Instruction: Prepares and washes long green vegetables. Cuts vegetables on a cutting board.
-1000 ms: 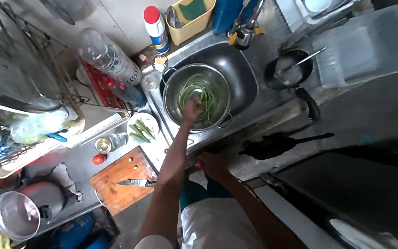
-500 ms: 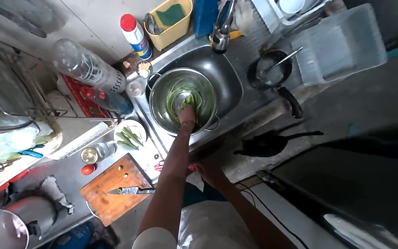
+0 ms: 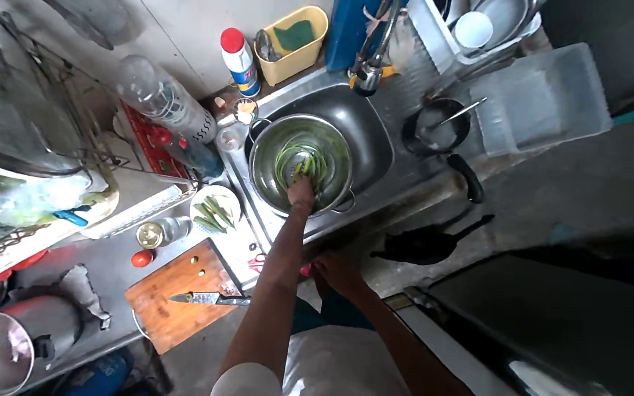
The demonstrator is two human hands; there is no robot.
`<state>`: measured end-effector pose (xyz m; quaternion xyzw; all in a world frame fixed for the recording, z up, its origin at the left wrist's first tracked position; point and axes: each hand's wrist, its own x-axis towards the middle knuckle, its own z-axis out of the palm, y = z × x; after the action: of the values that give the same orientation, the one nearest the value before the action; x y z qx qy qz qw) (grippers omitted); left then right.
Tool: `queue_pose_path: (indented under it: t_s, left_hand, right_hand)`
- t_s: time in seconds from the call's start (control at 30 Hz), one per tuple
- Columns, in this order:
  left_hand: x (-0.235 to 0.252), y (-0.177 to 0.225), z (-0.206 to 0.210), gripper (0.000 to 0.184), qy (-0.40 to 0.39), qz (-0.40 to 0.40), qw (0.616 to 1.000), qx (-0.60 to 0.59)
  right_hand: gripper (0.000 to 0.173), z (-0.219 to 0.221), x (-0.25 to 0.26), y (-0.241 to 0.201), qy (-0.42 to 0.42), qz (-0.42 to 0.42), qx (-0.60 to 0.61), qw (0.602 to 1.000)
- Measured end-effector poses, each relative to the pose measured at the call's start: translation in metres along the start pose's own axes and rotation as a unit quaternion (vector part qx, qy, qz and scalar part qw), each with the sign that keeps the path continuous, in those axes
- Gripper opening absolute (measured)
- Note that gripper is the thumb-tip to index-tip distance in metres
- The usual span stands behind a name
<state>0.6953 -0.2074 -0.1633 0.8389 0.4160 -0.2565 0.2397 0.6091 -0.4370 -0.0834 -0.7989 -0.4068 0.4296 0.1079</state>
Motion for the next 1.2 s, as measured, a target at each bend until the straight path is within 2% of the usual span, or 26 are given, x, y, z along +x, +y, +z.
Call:
queue_pose_path:
  t_s: [0.13, 0.2, 0.3, 0.4, 0.5, 0.6, 0.67, 0.73, 0.83, 0.9, 0.97, 1.03, 1.17, 1.2]
  left_hand:
    - [0.000, -0.015, -0.010, 0.044, -0.022, 0.014, 0.997, -0.070]
    - [-0.002, -0.024, -0.018, 0.046, -0.015, 0.025, 0.993, -0.117]
    - [-0.016, -0.038, -0.030, 0.042, 0.061, 0.050, 0.978, -0.191]
    - [-0.043, -0.051, -0.050, 0.039, 0.138, 0.086, 0.945, -0.282]
    - [-0.067, -0.068, -0.066, 0.033, 0.177, 0.144, 0.881, -0.414]
    - [-0.090, -0.077, -0.070, 0.039, 0.114, 0.180, 0.802, -0.558]
    - [-0.110, -0.081, -0.069, 0.046, 0.043, 0.167, 0.779, -0.603]
    - [-0.120, -0.080, -0.071, 0.048, 0.013, 0.137, 0.774, -0.618]
    - [-0.124, -0.070, -0.070, 0.050, 0.025, 0.095, 0.775, -0.624]
    - [-0.112, -0.058, -0.067, 0.053, 0.044, 0.087, 0.766, -0.635]
    - [-0.102, -0.044, -0.062, 0.057, 0.052, 0.066, 0.753, -0.653]
    - [-0.092, -0.028, -0.061, 0.060, 0.028, 0.046, 0.719, -0.693]
    - [-0.057, 0.011, -0.057, 0.043, -0.086, 0.059, 0.578, -0.809]
    - [-0.050, 0.022, -0.057, 0.039, -0.108, 0.052, 0.557, -0.822]
  right_hand:
    - [0.037, -0.001, -0.001, -0.004, -0.011, -0.003, 0.003, 1.000]
    - [0.036, -0.005, -0.002, -0.005, -0.016, -0.001, 0.016, 1.000]
    - [0.035, -0.012, -0.003, -0.002, 0.000, -0.005, 0.046, 0.999]
    - [0.032, -0.019, 0.002, 0.004, 0.101, -0.032, 0.061, 0.993]
    - [0.035, -0.040, 0.016, 0.000, 0.195, -0.039, 0.102, 0.975]
    - [0.048, -0.075, 0.029, -0.027, 0.242, 0.017, 0.148, 0.959]
    - [0.058, -0.085, 0.040, -0.038, 0.270, 0.033, 0.167, 0.948]
    - [0.057, -0.093, 0.050, -0.045, 0.283, 0.039, 0.151, 0.946]
    - [0.049, -0.101, 0.054, -0.054, 0.309, 0.094, 0.145, 0.935]
    - [0.058, -0.112, 0.053, -0.055, 0.327, 0.157, 0.178, 0.914]
    - [0.060, -0.126, 0.054, -0.043, 0.346, 0.187, 0.210, 0.895]
    - [0.053, -0.147, 0.062, -0.020, 0.358, 0.168, 0.226, 0.890]
    - [0.038, -0.220, 0.109, 0.025, 0.408, 0.107, 0.248, 0.872]
    - [0.036, -0.242, 0.130, 0.036, 0.425, 0.102, 0.239, 0.867]
